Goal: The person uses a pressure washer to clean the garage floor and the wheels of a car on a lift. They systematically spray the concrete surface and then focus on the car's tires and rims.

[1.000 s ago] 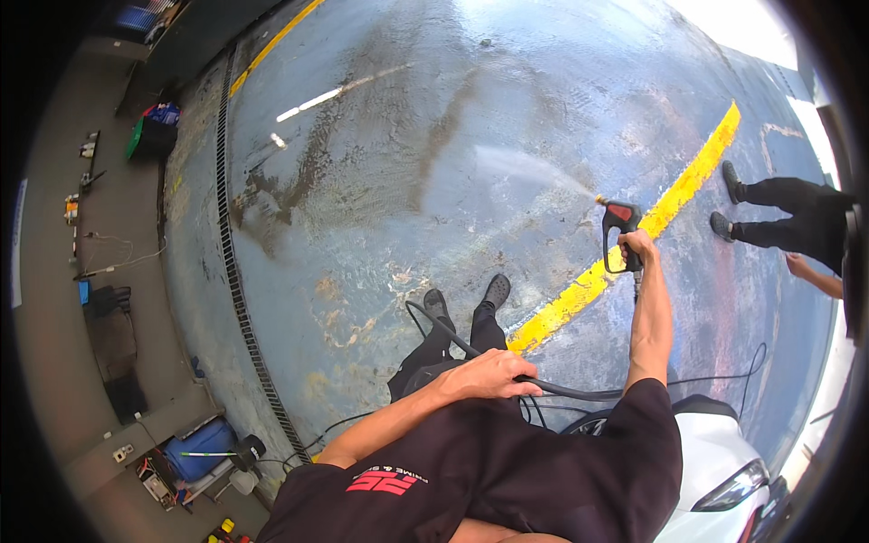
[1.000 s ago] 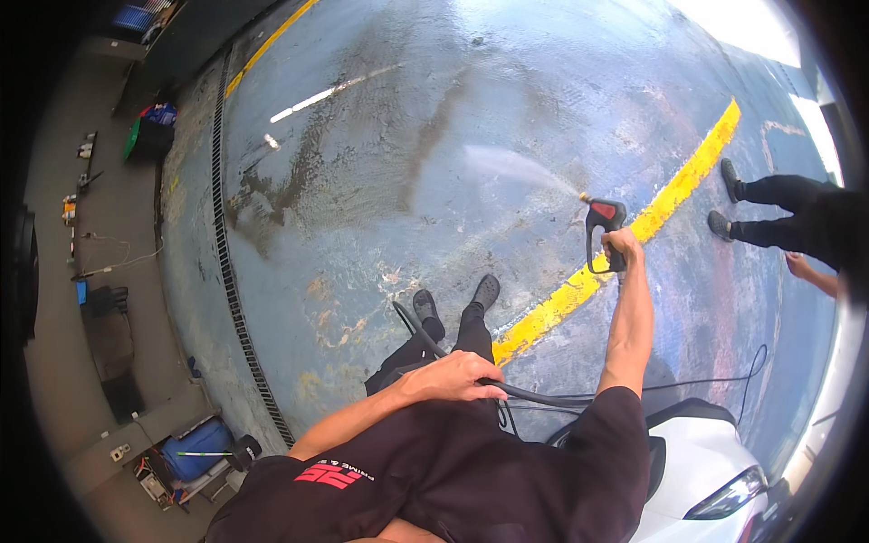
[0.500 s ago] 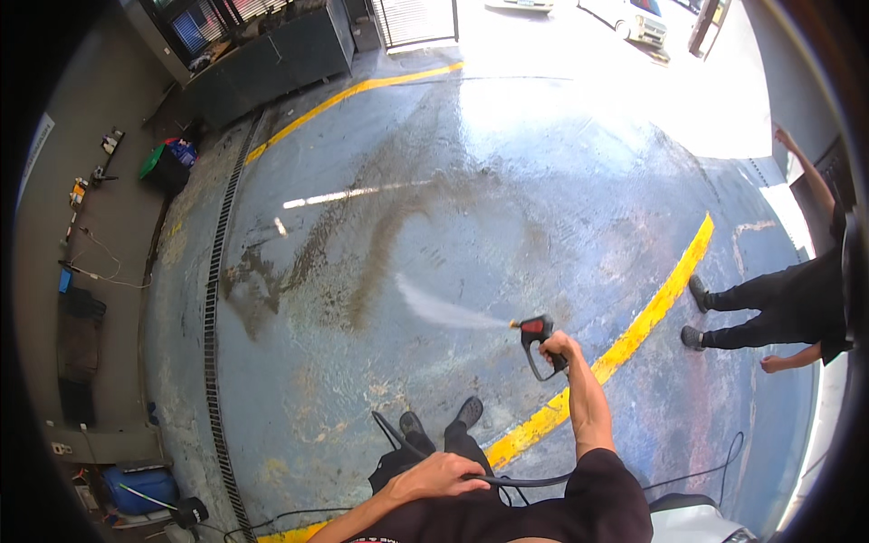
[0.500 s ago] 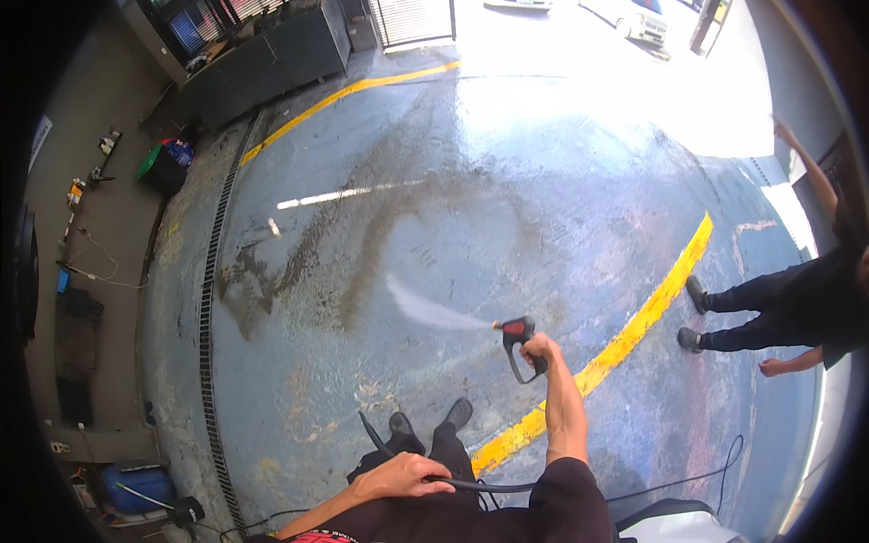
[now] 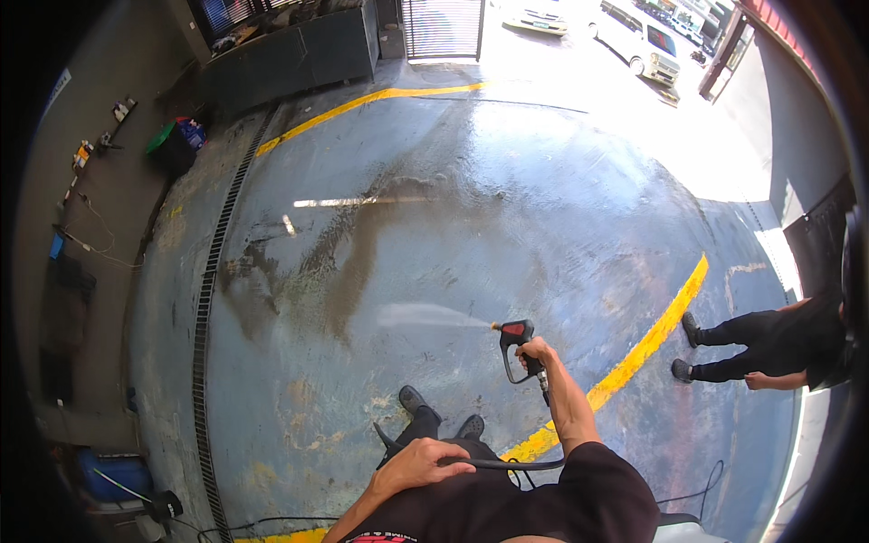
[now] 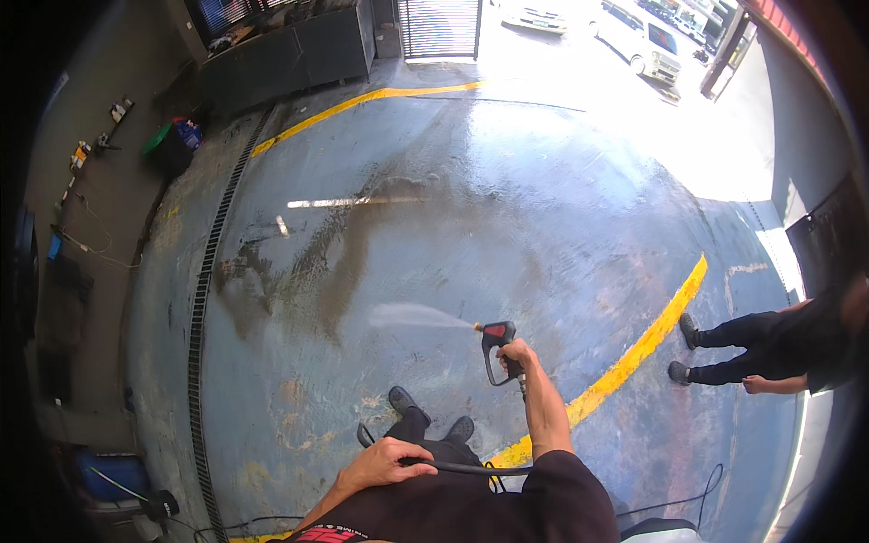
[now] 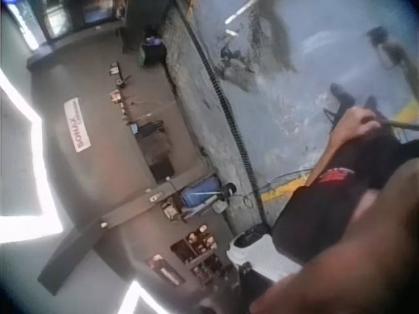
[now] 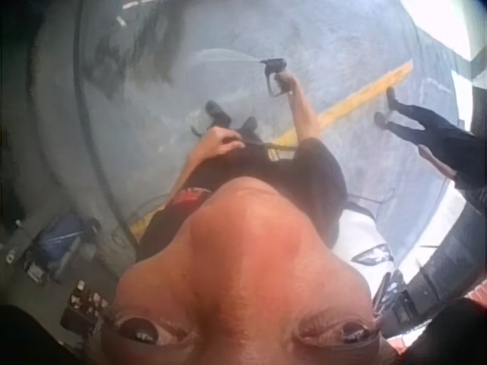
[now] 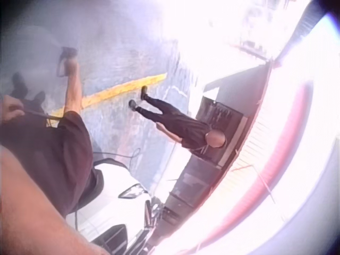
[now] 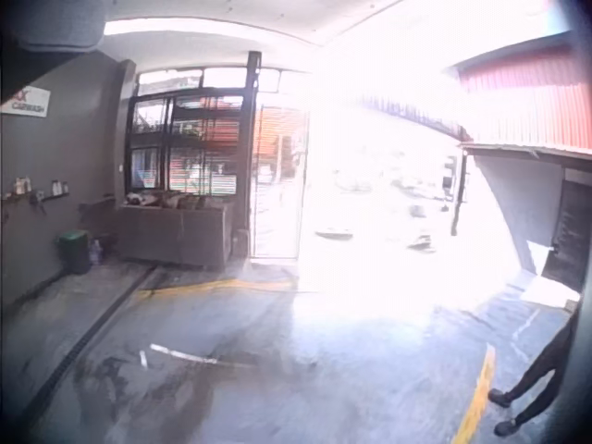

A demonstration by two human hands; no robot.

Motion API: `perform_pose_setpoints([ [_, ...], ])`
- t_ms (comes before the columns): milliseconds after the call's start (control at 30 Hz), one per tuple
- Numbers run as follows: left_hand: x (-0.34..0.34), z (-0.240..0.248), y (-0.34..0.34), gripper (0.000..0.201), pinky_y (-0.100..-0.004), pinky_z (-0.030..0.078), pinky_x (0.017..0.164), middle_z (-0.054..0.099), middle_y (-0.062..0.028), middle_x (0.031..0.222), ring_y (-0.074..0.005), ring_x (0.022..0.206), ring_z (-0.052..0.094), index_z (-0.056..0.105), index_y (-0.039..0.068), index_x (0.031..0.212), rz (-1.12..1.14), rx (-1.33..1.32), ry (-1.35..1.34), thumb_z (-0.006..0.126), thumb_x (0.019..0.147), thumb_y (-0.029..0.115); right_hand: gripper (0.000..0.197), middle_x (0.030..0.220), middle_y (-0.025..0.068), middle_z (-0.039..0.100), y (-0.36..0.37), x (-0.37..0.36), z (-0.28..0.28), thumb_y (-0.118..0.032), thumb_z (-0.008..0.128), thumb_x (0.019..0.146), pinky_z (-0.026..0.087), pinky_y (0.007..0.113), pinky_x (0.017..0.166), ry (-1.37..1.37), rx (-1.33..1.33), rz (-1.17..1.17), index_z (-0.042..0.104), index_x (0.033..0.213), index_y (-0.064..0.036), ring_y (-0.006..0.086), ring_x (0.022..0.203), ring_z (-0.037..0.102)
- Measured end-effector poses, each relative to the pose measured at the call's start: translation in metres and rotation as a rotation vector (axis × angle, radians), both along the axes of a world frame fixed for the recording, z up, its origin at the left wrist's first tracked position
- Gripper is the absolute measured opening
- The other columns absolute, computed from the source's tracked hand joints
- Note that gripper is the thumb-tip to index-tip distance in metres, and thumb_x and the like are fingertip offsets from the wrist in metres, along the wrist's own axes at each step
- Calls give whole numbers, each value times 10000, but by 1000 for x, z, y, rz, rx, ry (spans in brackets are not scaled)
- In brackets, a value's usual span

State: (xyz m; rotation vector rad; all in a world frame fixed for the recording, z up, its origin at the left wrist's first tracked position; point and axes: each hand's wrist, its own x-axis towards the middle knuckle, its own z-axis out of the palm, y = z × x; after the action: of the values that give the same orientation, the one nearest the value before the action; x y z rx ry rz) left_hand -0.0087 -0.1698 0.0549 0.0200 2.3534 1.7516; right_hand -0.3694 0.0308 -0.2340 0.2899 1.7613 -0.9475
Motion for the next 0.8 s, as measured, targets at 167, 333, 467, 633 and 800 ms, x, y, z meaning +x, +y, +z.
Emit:
perform_pose_setpoints([
  [167, 7, 7, -77, 303, -347, 518, 617, 725, -137, 828, -270, 686, 682, 746, 22, 969, 5, -32, 99, 788, 871, 306, 94, 647, 88, 585, -32, 17, -20, -10, 665, 839, 533, 386, 487, -8, -44, 9, 595, 776, -3, 202, 511, 588],
  [333, 31, -1, -110, 289, -327, 503, 591, 729, -111, 831, -231, 661, 662, 749, 30, 963, 83, 65, 18, 794, 866, 298, 93, 654, 69, 584, -73, 32, -22, -23, 661, 834, 527, 385, 494, -121, -62, -25, 589, 775, -19, 198, 513, 583],
  [467, 37, -5, -149, 274, -306, 506, 584, 739, -102, 848, -211, 675, 673, 751, 29, 972, 187, 86, -17, 816, 848, 265, 76, 653, 71, 581, -116, 37, -35, -45, 649, 841, 531, 374, 497, -100, 4, 73, 602, 793, -9, 200, 518, 588],
  [633, 39, 2, -183, 262, -289, 508, 577, 751, -89, 863, -185, 677, 682, 761, 36, 968, 326, 89, -48, 835, 832, 247, 122, 629, 56, 560, -185, 34, -47, -63, 655, 854, 527, 356, 496, -113, -73, -1, 577, 766, -32, 185, 498, 559],
  [800, 20, 3, -219, 253, -268, 486, 554, 755, -82, 860, -165, 662, 667, 769, 45, 962, 437, 54, 9, 858, 810, 225, 84, 638, 76, 558, -257, 8, -48, -32, 645, 838, 525, 368, 496, -117, -70, 209, 591, 787, 8, 199, 510, 571],
])
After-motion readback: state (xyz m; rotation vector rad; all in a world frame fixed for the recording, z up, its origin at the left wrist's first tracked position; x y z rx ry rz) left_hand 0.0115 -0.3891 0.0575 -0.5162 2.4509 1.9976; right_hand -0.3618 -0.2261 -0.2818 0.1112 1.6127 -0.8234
